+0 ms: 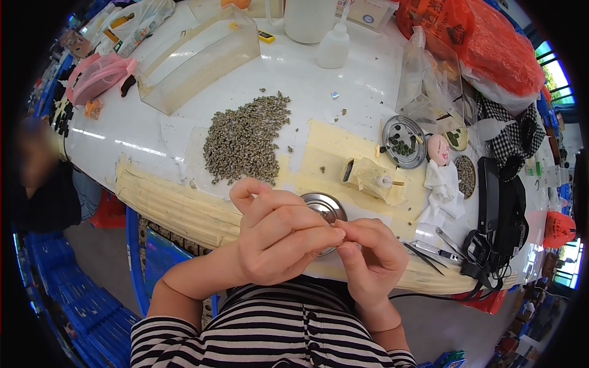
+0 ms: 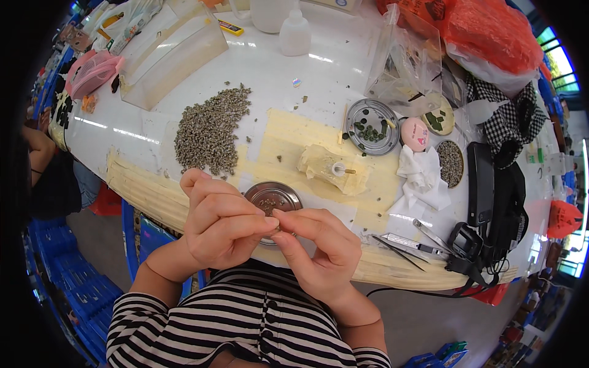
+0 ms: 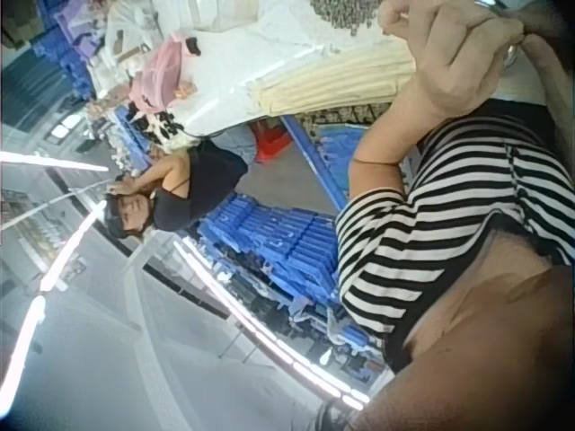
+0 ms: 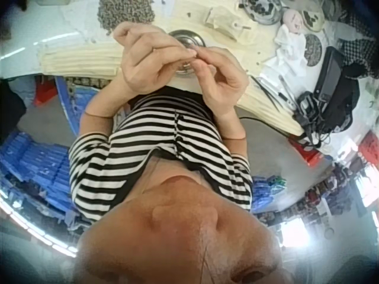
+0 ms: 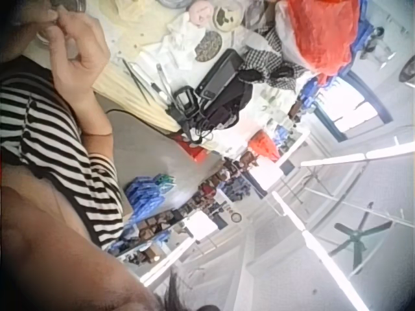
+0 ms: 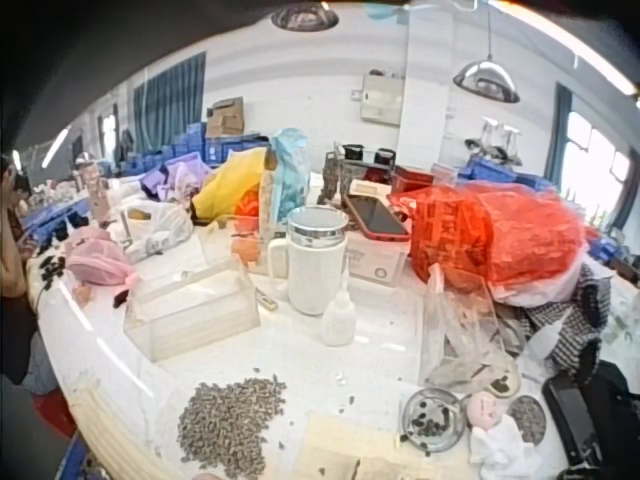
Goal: The person picks up a small metal piece and a thin wire from a tray, then inserts the wire into a small hole in the metal piece by hand while working over a table.
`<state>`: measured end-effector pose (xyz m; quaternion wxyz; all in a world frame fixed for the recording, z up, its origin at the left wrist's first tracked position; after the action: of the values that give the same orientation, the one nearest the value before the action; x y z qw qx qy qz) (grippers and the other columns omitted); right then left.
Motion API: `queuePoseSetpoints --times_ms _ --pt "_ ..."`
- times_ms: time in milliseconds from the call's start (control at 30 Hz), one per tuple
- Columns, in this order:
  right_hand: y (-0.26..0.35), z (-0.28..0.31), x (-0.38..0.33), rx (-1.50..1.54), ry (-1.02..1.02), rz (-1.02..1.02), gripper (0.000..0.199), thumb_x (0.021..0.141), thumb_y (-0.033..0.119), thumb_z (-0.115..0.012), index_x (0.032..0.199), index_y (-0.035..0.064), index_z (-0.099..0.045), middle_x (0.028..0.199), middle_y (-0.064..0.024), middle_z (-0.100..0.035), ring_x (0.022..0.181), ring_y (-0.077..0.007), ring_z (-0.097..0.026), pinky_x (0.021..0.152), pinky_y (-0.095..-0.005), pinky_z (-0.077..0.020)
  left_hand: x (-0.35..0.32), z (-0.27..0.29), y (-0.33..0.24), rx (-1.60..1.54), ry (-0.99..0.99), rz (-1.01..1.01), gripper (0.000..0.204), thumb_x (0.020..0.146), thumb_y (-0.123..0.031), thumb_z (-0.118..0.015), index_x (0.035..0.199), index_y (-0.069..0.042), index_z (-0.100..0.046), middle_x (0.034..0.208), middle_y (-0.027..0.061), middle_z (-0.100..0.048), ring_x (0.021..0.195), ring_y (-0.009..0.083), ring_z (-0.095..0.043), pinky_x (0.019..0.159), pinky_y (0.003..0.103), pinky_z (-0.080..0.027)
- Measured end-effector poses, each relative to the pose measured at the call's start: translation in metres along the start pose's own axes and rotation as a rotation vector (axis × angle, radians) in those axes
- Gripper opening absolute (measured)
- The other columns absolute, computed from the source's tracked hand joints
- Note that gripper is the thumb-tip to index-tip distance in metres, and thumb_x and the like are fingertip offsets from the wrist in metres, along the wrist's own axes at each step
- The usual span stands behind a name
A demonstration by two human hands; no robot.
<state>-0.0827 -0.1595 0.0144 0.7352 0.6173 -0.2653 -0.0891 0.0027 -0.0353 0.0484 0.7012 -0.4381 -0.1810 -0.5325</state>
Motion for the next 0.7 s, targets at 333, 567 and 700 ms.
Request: queuePoseSetpoints --times_ms 333,567,700 --pt "-0.016 -0.005 -0.001 0.413 0.109 -0.200 0.021 0.084 -0.003 -0.073 0.105 -0.0043 -0.072 0.098 -0.0127 -0.070 0.088 -0.0179 -0.065 0.079 -0.0271 -0.0502 -0.002 0.000 0.001 -0.150 -0.036 -0.069 0.032 0.060 -0.018 -0.070 0.091 -0.015 -0.076 0.089 -0.0077 -0.063 0.081 0.0123 -0.056 0.086 0.037 -0.028" --pt "-0.024 0.001 -0.006 0.389 0.004 -0.212 0.014 0.085 -0.005 -0.072 0.098 -0.0039 -0.067 0.095 -0.0079 -0.066 0.087 -0.0135 -0.062 0.079 -0.0253 -0.0495 -0.005 -0.002 -0.003 0.014 -0.075 -0.041 0.032 0.059 -0.020 -0.070 0.090 -0.015 -0.076 0.087 -0.0081 -0.064 0.080 0.0110 -0.056 0.087 0.038 -0.028" --pt "-0.025 -0.007 -0.004 0.534 0.048 -0.310 0.014 0.087 -0.004 -0.071 0.100 -0.0037 -0.064 0.097 -0.0067 -0.065 0.087 -0.0115 -0.062 0.079 -0.0239 -0.0494 -0.004 -0.001 -0.002 -0.043 -0.073 -0.052 0.032 0.059 -0.020 -0.070 0.090 -0.015 -0.076 0.087 -0.0081 -0.064 0.079 0.0110 -0.056 0.088 0.038 -0.028"
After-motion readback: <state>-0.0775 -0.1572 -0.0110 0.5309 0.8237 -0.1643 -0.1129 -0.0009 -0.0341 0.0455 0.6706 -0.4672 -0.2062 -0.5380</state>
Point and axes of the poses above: each hand's wrist, its own x-axis towards the middle knuckle, its own z-axis out of the back of the hand, y = z × x, the point moved 8 cm from there along x, towards the middle knuckle
